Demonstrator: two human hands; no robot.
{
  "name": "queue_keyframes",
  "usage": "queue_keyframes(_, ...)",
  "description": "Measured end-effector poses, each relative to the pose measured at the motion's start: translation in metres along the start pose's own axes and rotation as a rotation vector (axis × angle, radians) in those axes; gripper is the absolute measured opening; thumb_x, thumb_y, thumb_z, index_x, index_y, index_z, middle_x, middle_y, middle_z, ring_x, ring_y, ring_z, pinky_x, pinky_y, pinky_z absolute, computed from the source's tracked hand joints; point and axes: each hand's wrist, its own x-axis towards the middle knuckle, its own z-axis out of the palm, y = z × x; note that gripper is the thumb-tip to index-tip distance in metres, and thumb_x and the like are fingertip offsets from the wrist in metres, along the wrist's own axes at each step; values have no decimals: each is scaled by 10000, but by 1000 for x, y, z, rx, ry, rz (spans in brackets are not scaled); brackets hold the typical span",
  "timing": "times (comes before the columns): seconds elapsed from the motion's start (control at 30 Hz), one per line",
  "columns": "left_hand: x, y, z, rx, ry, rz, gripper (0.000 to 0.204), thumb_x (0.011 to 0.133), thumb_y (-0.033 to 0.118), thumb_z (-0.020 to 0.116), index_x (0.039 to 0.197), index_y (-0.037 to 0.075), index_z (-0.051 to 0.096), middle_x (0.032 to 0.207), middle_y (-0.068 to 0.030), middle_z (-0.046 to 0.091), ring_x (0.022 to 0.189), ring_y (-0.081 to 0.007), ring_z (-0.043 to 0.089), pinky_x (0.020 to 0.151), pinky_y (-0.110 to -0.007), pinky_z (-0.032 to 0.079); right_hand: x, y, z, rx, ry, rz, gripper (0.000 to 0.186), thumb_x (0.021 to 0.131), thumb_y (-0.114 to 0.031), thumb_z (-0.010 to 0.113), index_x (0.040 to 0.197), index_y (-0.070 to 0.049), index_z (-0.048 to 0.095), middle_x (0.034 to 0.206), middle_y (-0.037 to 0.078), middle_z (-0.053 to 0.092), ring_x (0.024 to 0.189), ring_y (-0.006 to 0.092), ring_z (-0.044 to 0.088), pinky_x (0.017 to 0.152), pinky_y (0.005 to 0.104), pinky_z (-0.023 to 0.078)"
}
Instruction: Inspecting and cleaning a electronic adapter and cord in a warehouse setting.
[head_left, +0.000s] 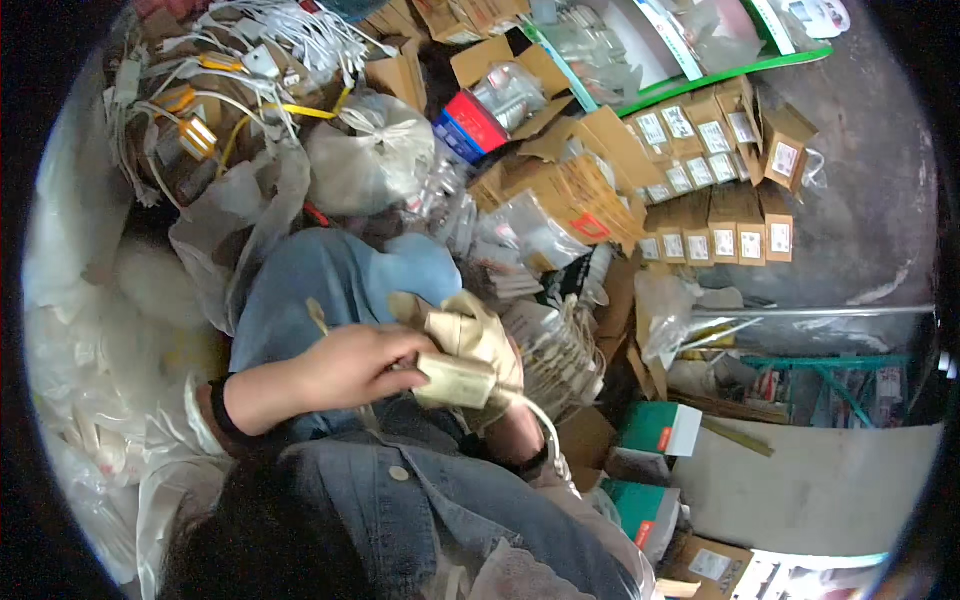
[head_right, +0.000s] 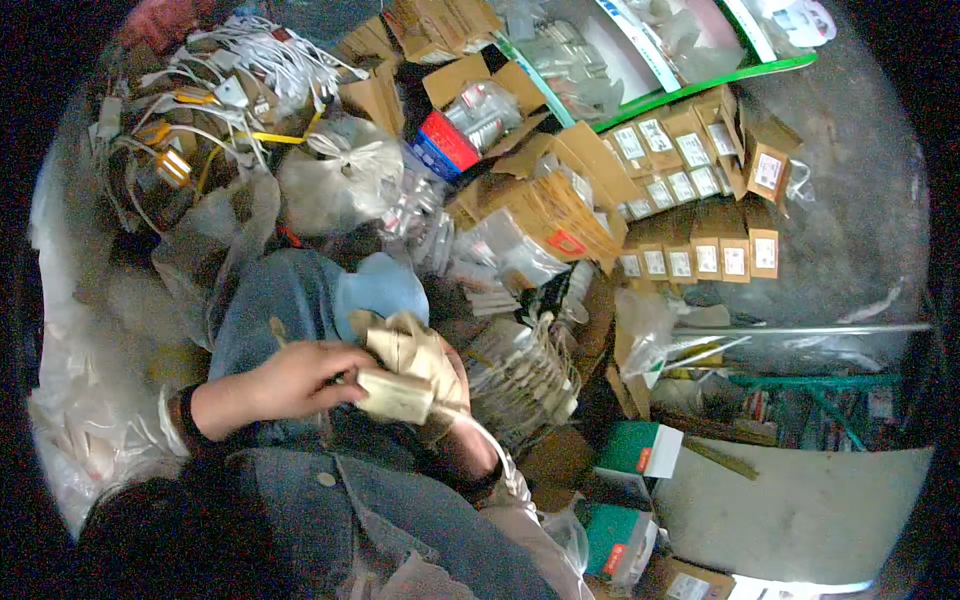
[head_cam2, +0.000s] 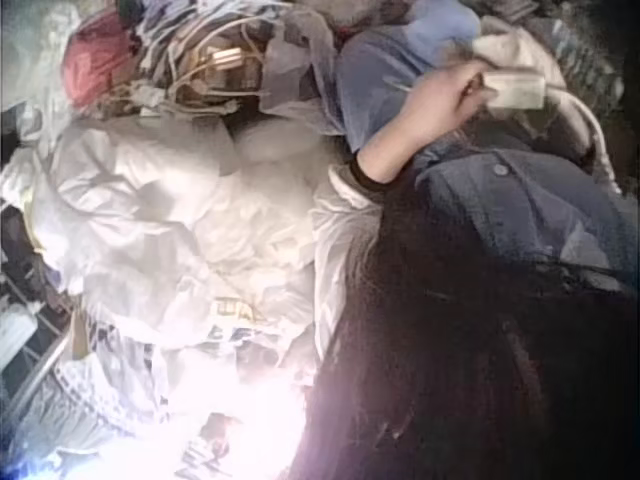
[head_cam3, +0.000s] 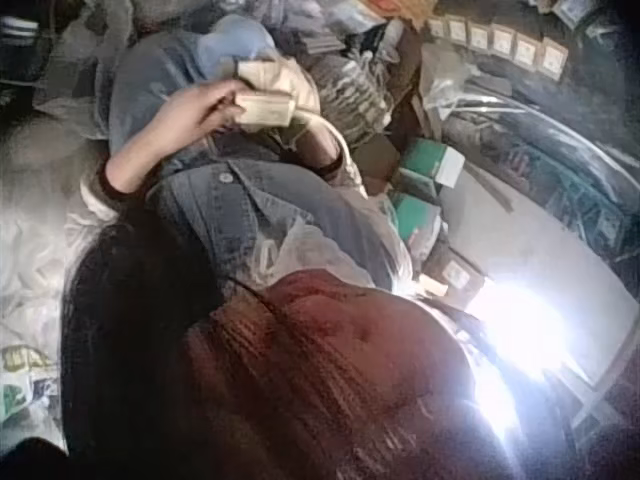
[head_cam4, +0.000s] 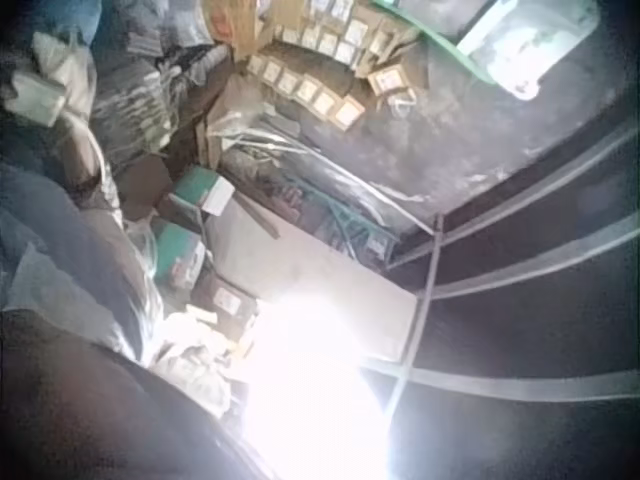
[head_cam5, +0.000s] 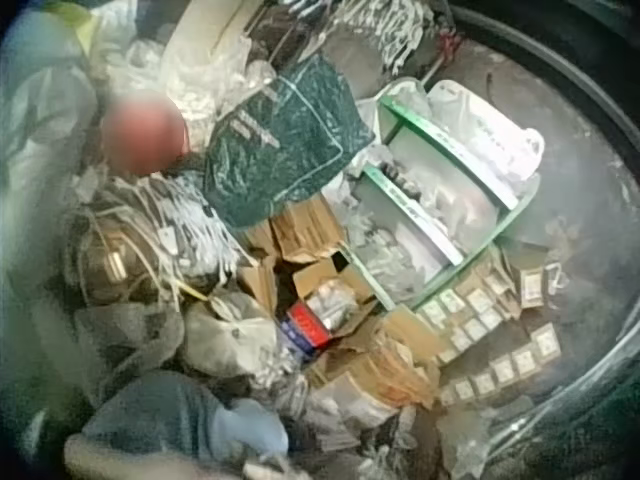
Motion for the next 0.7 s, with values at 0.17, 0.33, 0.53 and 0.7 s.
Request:
queue_keyframes(0.17,-19,-2,-13,-50,193,-193,333,887,264,586,1091,19,489,896,-169,594,821,-350,602,698,-404,473,-2,36,14,-102,104,-78,471,936,-279,482,1298,13,410,1203,91,568,1002,211,595,856,297,497)
queue_keyframes(0.33,-25,0,-12,-17,78,-282,367,890,259,575,1133,12,453,879,-198,612,792,-382,620,667,-408,487,-15,31,25,1034,131,134,407,920,-215,482,1267,-5,451,1143,85,584,957,194,605,821,322,515)
queue_keyframes(0.53,-28,-2,-12,311,111,-140,309,824,256,632,1069,83,555,799,-132,630,701,-343,621,584,-428,483,-2,12,33,940,355,96,367,909,-196,499,1239,-36,498,1152,115,587,1035,224,590,930,381,469)
queue_keyframes(0.7,-26,-7,-10,456,183,-1,409,762,242,669,1136,117,560,759,-87,625,633,-306,607,534,-419,474,-4,-2,36,972,362,29,441,925,-312,495,1263,-29,480,1247,129,551,1119,286,549,999,425,418)
